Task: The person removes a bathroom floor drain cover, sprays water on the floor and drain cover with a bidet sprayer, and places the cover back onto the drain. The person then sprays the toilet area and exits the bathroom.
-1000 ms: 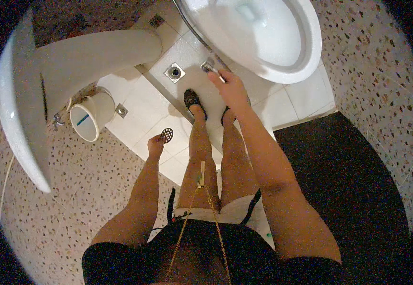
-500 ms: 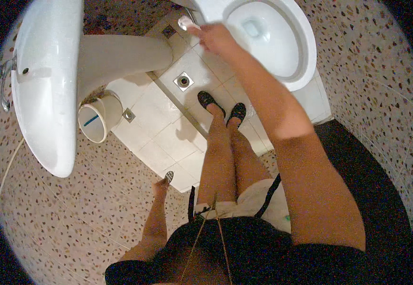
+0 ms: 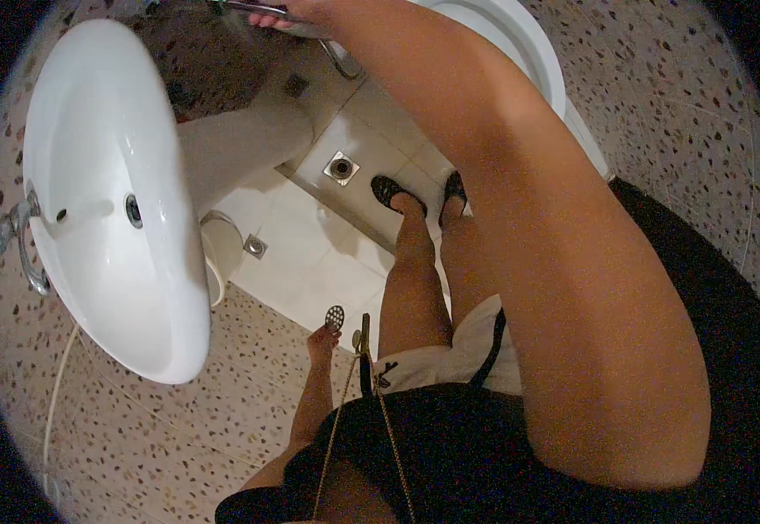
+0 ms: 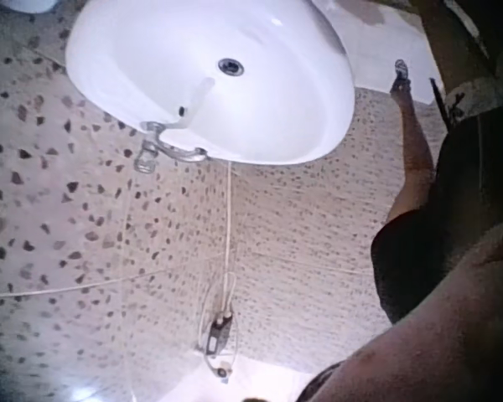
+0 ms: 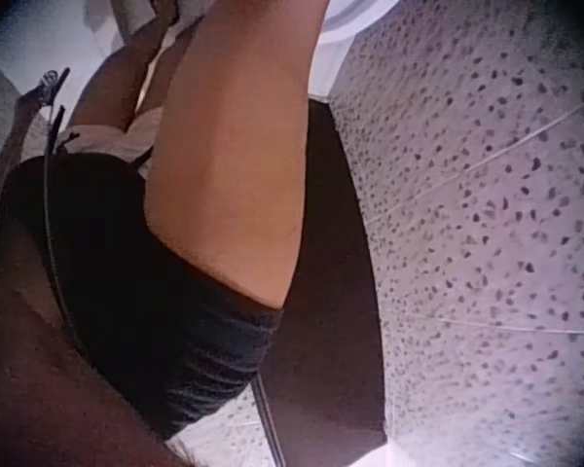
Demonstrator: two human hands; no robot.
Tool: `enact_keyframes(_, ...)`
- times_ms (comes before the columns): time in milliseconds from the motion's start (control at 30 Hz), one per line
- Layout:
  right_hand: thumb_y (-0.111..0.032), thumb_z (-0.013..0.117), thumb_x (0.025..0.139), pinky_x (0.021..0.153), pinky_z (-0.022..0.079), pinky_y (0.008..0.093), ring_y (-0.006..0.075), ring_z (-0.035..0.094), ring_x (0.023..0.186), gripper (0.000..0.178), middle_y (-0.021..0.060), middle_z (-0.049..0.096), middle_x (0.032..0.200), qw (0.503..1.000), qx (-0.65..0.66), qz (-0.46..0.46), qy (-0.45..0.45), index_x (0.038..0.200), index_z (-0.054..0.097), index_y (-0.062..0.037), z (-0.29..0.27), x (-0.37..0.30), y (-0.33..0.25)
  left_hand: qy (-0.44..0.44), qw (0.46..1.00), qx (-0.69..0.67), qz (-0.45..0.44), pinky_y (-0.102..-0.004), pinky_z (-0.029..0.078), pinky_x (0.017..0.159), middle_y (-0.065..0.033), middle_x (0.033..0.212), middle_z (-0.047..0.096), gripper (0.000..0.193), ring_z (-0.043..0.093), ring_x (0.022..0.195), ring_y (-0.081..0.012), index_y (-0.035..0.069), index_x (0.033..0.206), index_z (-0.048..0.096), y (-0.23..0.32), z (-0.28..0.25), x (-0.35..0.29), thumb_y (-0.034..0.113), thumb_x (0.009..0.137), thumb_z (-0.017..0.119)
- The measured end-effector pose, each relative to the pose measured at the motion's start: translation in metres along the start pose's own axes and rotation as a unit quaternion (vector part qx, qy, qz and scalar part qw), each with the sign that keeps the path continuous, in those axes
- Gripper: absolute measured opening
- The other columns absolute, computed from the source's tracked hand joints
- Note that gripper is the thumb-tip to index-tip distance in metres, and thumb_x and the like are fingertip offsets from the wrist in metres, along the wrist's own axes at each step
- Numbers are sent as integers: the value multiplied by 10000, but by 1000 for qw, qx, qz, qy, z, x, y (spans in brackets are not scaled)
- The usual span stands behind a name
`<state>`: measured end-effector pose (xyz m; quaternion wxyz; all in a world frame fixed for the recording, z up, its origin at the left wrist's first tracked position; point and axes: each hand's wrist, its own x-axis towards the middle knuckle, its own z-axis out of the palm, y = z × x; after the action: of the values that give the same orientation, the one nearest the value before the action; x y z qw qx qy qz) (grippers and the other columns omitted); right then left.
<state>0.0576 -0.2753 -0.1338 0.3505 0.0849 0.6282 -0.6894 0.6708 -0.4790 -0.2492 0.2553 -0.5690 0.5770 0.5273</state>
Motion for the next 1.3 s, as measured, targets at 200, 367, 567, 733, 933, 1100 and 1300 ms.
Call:
enact_keyframes(200, -368, 539, 854, 293, 247, 227, 102, 385, 349, 357, 15, 447, 478, 999, 4, -1, -45, 625, 516, -95, -17, 20, -4, 4, 996, 76, 49, -207, 477, 614, -86, 844, 632, 261, 613, 746, -123, -59, 1033, 591, 21, -27, 22, 85, 815, 602)
enact_keyframes(367, -435, 566, 814, 351, 336, 316, 189, 481, 398, 468, 93, 528, 516, 962, -270, -21, 17, 592, 559, -23, -6, 19, 5, 43, 992, 114, 24, -237, 490, 698, -114, 880, 634, 280, 613, 773, -149, -61, 1084, 566, 30, -26, 15, 51, 828, 573)
enact_keyframes(567, -468, 577, 764, 490, 446, 368, 258, 568, 493, 501, 140, 580, 575, 926, -375, -50, 14, 681, 616, 25, 21, 28, 6, 16, 991, 101, 83, -243, 489, 715, -133, 908, 637, 262, 615, 803, -162, -55, 1062, 584, 22, -12, 12, 54, 824, 580)
enact_keyframes(733, -418, 597, 775, 417, 402, 345, 216, 519, 432, 434, 102, 536, 526, 946, -324, -21, -21, 637, 597, -7, 5, 37, 8, 32, 995, 73, 55, -237, 482, 717, -104, 880, 648, 246, 608, 765, -132, -37, 1042, 603, 21, 13, 5, 54, 814, 586)
enact_keyframes(933, -394, 603, 797, 357, 323, 320, 174, 415, 368, 424, 66, 441, 448, 990, -130, -8, -52, 570, 551, -40, -28, 23, 24, 42, 992, 113, 39, -248, 482, 703, -102, 863, 652, 267, 605, 744, -124, -30, 1042, 605, 9, 20, -2, 73, 796, 615)
enact_keyframes(1100, -421, 606, 791, 339, 295, 303, 160, 395, 356, 476, 52, 437, 449, 982, -188, -17, 11, 513, 497, -50, -32, -1, 20, 27, 993, 91, 74, -239, 473, 663, -79, 812, 656, 246, 601, 728, -114, -19, 1023, 620, -16, 8, 0, 84, 800, 609)
enact_keyframes(1300, -475, 597, 782, 341, 286, 278, 139, 398, 363, 503, 27, 450, 462, 963, -266, 15, 36, 490, 483, -82, -29, -27, 24, 14, 990, 105, 91, -242, 478, 655, -90, 814, 642, 279, 594, 706, -125, -62, 1032, 595, -9, -28, 17, 101, 807, 607)
